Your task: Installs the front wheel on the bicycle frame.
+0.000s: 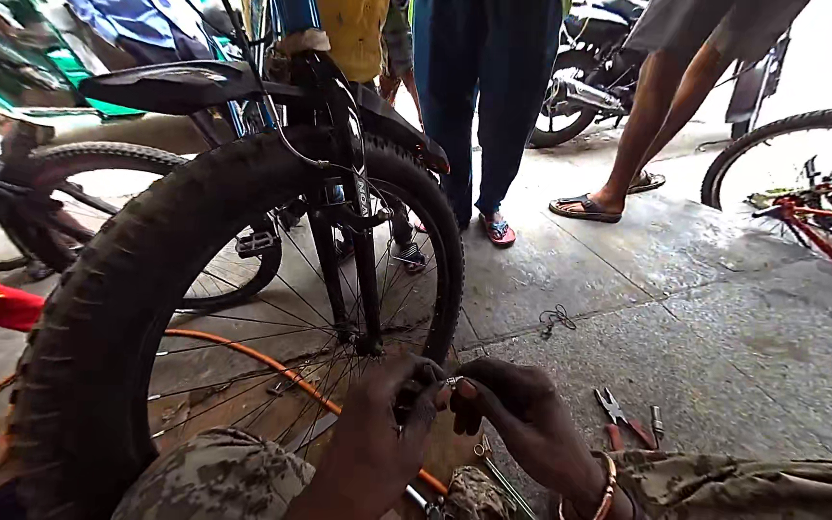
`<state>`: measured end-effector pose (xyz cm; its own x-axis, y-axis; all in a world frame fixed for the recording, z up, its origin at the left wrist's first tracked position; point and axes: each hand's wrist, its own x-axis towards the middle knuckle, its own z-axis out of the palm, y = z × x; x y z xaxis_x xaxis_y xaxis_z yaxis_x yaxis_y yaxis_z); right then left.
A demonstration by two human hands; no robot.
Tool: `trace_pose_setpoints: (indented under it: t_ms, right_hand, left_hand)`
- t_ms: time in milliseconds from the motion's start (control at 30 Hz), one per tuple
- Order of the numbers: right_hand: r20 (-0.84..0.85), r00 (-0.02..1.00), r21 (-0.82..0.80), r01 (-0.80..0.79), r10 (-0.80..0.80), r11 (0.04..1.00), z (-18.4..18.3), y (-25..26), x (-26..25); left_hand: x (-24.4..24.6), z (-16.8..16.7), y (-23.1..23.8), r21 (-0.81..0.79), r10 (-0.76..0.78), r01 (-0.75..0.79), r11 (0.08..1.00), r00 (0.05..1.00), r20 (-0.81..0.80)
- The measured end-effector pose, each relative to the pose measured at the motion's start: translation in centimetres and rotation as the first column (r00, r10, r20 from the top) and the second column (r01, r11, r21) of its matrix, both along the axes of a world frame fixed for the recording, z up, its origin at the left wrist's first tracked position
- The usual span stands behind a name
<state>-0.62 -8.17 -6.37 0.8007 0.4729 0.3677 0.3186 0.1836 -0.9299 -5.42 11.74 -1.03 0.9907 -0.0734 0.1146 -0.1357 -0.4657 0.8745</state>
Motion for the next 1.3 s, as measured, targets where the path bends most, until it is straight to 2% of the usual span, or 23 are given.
trace_pose_setpoints:
  t_ms: [100,167,267,333,500,667,800,867,1033,1133,1200,1300]
  right_hand:
    - [0.005,1.0,0.067,-0.021,0.021,0.998,-0.1,-0.2,0.1]
    - [0.014,1.0,0.056,-0.019,0.018,0.998,-0.3,-0.5,0.4]
    - [-0.074,0.995,0.028,-0.06,0.062,0.998,0.2,-1.1,0.7]
    - [-0.115,0.99,0.033,-0.079,0.083,0.996,0.4,-1.1,0.6]
    - [-0.072,0.988,0.077,-0.128,0.134,0.989,0.6,-1.3,0.6]
    - [-0.183,0.967,0.025,-0.177,0.179,0.984,0.9,-1.4,0.6]
    - [-0.136,0.971,0.045,-0.194,0.198,0.98,0.5,-1.2,0.7]
    - [-0.165,0.969,0.0,-0.184,0.182,0.983,0.7,-1.5,0.9]
    - [-0.26,0.933,0.056,-0.243,0.249,0.968,0.9,-1.3,0.8]
    - [-0.398,0.858,0.117,-0.305,0.326,0.945,1.1,-1.1,0.6]
    - [-0.433,0.812,0.199,-0.337,0.391,0.92,0.8,-0.8,0.5]
    - [-0.447,0.805,0.174,-0.351,0.391,0.92,0.8,-0.8,0.6]
  left_hand:
    - [0.0,-0.1,-0.1,-0.084,-0.043,0.042,0.996,0.999,-0.013]
    - [0.0,-0.1,-0.1,-0.066,-0.02,0.021,0.998,1.0,0.024]
    - [0.0,-0.1,-0.1,-0.007,-0.018,0.019,1.0,0.996,0.089]
    - [0.0,-0.2,-0.1,0.022,-0.029,0.028,0.999,0.996,0.087]
    - [0.0,-0.2,-0.3,0.018,-0.034,0.033,0.999,0.998,0.06]
    - [-0.2,-0.4,0.0,0.059,-0.063,0.058,0.997,0.993,0.096]
    - [-0.2,-0.2,0.0,0.082,-0.05,0.043,0.996,0.995,0.086]
    - [-0.2,-0.2,0.0,0.09,-0.052,0.045,0.995,0.995,0.082]
    - [-0.1,-0.5,0.0,0.114,-0.058,0.048,0.992,0.995,0.087]
    - [-0.2,-0.6,0.0,0.123,-0.047,0.035,0.992,0.995,0.093]
    - [-0.1,-0.6,0.0,0.123,-0.047,0.034,0.992,0.994,0.102]
    - [-0.1,-0.5,0.1,0.125,-0.04,0.026,0.992,0.993,0.11]
